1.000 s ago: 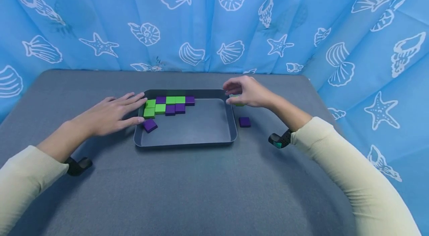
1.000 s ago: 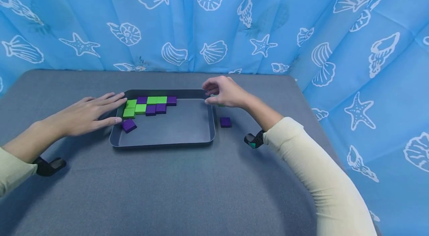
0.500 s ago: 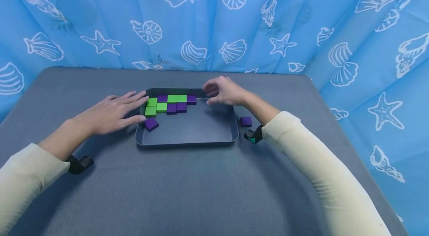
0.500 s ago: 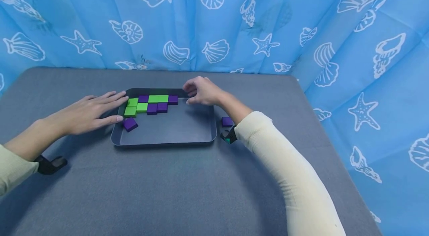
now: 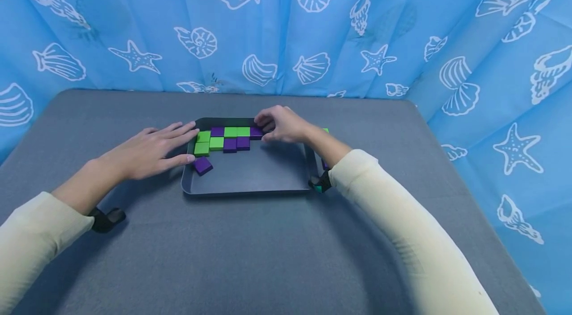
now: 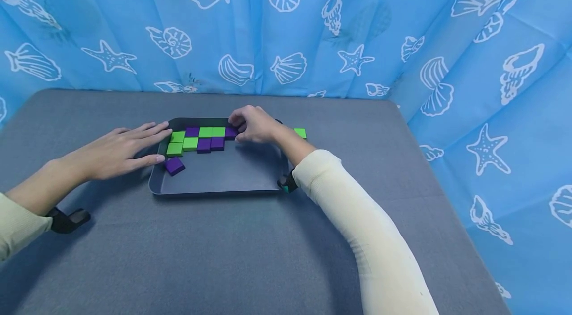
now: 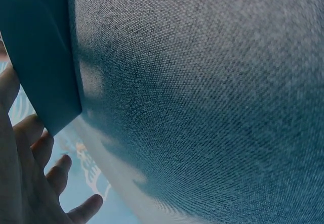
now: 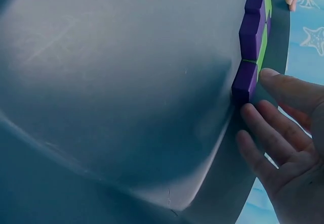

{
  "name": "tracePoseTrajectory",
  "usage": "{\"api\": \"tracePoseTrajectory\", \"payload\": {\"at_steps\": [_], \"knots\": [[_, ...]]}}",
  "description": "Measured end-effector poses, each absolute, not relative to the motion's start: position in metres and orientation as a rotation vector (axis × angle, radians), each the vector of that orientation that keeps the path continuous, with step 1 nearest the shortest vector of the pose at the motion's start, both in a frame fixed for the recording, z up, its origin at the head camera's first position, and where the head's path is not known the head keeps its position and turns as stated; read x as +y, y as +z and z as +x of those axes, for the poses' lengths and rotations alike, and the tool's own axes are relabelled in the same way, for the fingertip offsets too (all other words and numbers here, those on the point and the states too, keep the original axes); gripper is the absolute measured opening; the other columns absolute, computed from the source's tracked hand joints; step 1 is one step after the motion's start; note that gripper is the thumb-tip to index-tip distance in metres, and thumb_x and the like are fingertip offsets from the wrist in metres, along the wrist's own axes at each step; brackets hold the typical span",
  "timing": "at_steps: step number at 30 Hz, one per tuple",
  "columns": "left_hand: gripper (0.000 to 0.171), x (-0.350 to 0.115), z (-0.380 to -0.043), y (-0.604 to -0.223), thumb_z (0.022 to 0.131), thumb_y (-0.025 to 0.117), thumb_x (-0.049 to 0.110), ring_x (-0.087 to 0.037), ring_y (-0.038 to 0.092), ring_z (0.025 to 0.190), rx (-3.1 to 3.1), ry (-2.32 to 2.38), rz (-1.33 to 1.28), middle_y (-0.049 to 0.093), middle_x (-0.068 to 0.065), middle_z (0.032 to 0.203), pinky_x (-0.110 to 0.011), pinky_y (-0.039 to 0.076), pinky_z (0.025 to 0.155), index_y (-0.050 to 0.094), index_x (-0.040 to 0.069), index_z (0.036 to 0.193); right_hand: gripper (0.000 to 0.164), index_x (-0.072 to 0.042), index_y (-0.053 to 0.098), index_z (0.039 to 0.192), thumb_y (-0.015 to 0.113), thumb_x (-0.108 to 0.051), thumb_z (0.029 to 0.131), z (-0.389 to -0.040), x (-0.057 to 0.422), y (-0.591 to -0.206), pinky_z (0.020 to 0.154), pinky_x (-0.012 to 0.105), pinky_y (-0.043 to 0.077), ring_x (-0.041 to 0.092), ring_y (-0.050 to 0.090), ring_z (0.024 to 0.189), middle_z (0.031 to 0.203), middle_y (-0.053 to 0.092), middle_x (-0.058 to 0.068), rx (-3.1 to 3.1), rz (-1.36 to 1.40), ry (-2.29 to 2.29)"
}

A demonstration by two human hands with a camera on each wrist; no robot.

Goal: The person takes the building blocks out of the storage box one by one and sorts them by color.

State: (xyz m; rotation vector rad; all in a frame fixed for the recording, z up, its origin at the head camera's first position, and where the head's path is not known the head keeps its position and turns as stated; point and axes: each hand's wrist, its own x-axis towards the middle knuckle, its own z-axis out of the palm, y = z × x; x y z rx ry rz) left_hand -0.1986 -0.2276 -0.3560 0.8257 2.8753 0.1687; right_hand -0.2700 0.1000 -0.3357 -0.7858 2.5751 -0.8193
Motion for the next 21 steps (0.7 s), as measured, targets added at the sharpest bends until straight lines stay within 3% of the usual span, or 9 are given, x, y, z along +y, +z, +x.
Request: {"api": "tracePoseTrajectory", "payload": {"at_steps": [21], "knots": [[0.076,-0.2272,-0.1979,-0.3557,0.100,0.043,0.061,-0.040,0.021,0.148,2.872,0.171,0.839,0.022,-0.011,0.164,-0.071,0.023,0.108,0.028,0.014,0.158,0.047,0.002,0.061,0.128,0.077,0.001,0.084,-0.2696,0.0963,-0.3384,0.092,0.029,0.053,0.023,0.066,0.109,0.122,0.066,0.015,2.627,-0.754,-0.775]]}}
